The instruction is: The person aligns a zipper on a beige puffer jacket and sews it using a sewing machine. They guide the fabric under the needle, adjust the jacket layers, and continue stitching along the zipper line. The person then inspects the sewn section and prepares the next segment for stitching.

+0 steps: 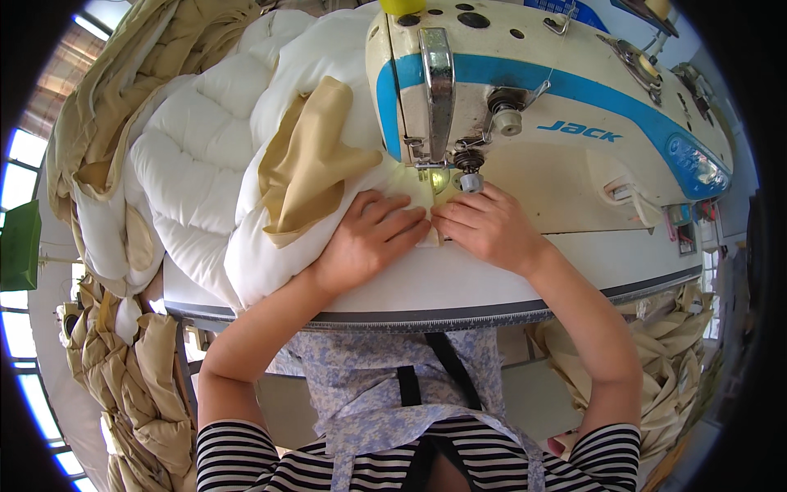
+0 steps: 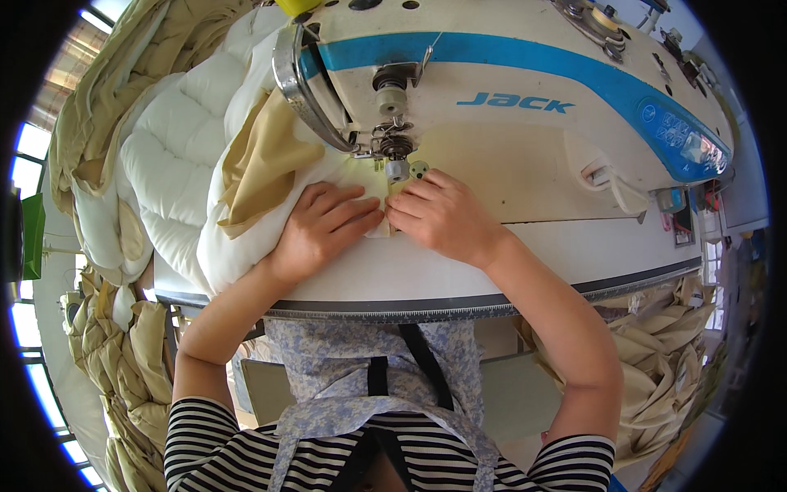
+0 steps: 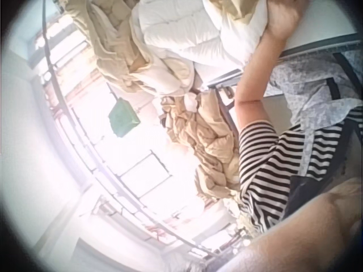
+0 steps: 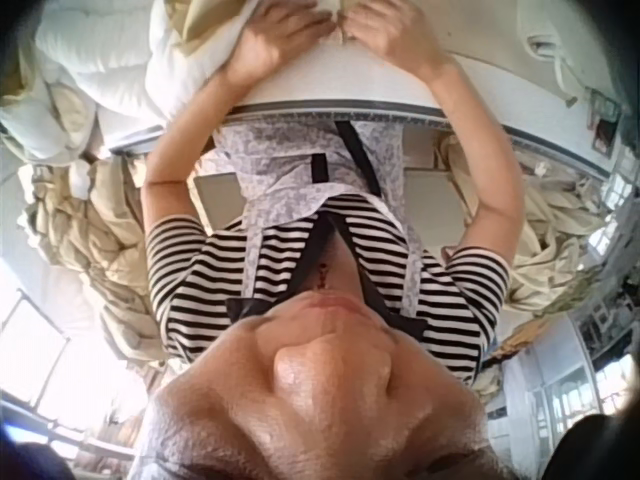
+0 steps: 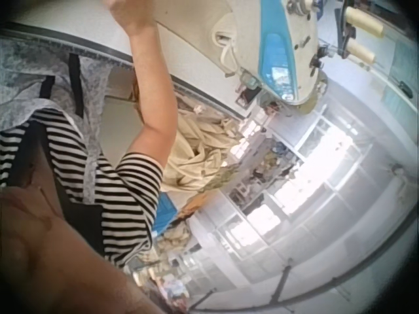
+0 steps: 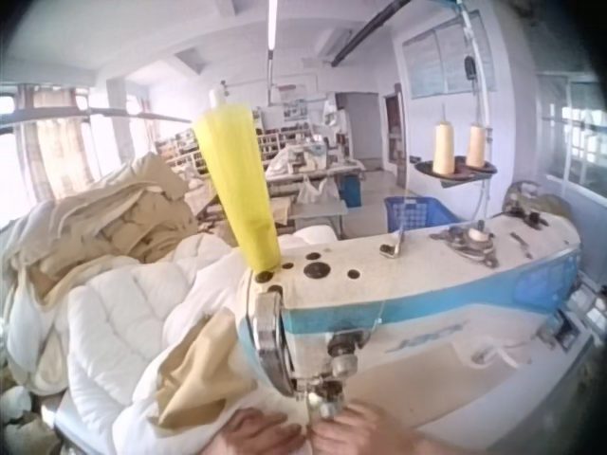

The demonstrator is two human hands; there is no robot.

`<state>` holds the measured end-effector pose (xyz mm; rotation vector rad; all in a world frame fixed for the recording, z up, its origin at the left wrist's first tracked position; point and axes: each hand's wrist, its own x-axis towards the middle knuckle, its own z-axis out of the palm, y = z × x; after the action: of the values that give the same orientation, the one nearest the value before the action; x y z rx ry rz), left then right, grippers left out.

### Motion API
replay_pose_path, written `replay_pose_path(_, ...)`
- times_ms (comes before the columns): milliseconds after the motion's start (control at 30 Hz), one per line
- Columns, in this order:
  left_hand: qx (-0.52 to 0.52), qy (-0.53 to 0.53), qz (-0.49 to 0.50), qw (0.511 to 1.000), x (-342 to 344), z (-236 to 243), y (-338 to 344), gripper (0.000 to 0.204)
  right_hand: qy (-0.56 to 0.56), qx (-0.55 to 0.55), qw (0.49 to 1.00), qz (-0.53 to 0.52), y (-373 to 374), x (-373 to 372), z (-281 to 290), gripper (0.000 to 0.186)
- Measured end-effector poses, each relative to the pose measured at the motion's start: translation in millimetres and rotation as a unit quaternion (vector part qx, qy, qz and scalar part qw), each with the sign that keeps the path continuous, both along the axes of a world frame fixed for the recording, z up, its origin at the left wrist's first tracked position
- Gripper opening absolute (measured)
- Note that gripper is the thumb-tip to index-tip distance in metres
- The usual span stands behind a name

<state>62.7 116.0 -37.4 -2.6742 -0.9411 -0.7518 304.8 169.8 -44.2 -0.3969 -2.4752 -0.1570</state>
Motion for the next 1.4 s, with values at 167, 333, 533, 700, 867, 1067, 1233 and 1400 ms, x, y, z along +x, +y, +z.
replay_pose_path(167, -0.005, 0.003, -0.002, 1.000, -3.5, 1.5, 19.3, 0.032, -0.023, 0.002, 0.999, -0.043, 8.2, -2.7, 3.6, 0.017)
replay_pose_path(333, 0.014, 0.031, 0.010, 0.999, -4.4, 3.8, 19.9, 0.033, 0.027, -0.007, 0.998, -0.051, -8.8, 0.0, 1.5, 0.024)
replay_pose_path(533, -0.020, 0.020, 0.036, 0.999, -10.7, 3.1, 6.1, 0.034, 0.017, -0.043, 0.997, -0.054, -13.5, 0.3, 0.3, 0.020)
replay_pose_path(700, -0.030, 0.008, 0.044, 0.999, -14.5, -1.5, 10.9, 0.037, 0.005, -0.034, 0.998, -0.055, -8.1, -2.4, 1.8, 0.019)
replay_pose_path(867, -0.024, 0.001, 0.073, 0.997, -17.7, -7.8, 32.4, 0.041, -0.008, -0.017, 0.997, -0.080, 5.1, -6.0, 1.5, 0.022)
replay_pose_path(1067, -0.001, -0.025, 0.042, 0.999, -24.5, -14.4, 44.8, 0.040, -0.004, -0.014, 0.994, -0.104, 8.6, -9.1, -3.8, 0.026)
replay_pose_path(1233, -0.007, -0.040, 0.051, 0.998, -24.8, -18.6, 52.2, 0.038, 0.000, -0.014, 0.992, -0.128, 10.2, -9.9, -8.1, 0.028)
replay_pose_path(1400, -0.039, -0.057, 0.052, 0.996, -25.9, -19.8, 60.1, 0.037, 0.013, -0.002, 0.989, -0.147, 9.5, -12.8, -8.7, 0.027)
